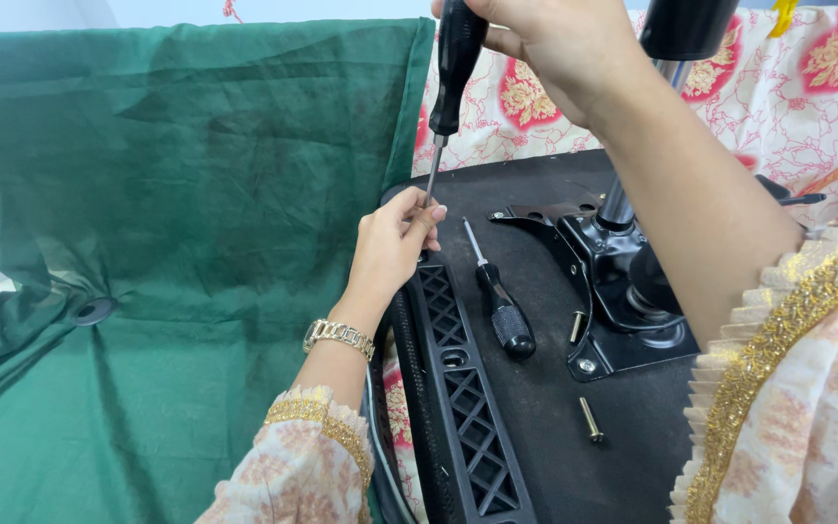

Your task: The person uses a screwdriver to tighten screws into the underside of an overturned office chair. They repeatedly insert and tighten multiple screws along the chair's frame, securing the base components together.

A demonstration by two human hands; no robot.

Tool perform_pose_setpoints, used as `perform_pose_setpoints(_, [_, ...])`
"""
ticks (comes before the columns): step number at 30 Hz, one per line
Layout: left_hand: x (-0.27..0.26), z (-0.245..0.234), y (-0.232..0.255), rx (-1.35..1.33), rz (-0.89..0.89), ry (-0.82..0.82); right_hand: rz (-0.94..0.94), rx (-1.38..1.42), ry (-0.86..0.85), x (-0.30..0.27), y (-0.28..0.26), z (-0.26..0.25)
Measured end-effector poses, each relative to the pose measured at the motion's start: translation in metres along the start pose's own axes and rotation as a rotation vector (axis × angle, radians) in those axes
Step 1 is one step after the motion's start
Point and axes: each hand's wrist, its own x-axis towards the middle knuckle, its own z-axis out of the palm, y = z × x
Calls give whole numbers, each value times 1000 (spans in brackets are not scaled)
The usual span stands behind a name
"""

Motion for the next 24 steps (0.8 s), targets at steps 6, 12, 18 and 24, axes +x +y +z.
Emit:
perform_pose_setpoints(6, [-2,1,3,60,13,-5,-39,-509,332,-2,3,12])
perform_pose_setpoints(12, [-3,-1,4,79,20,-5,95,-330,239,7,-2,1])
perform_pose_setpoints(18, [-3,-3,2,54,28,-12,-2,-59,155,-6,-5,6])
perform_pose_setpoints(24, [-3,-5,1,45,9,-18,-54,-422,345,-12,-8,31])
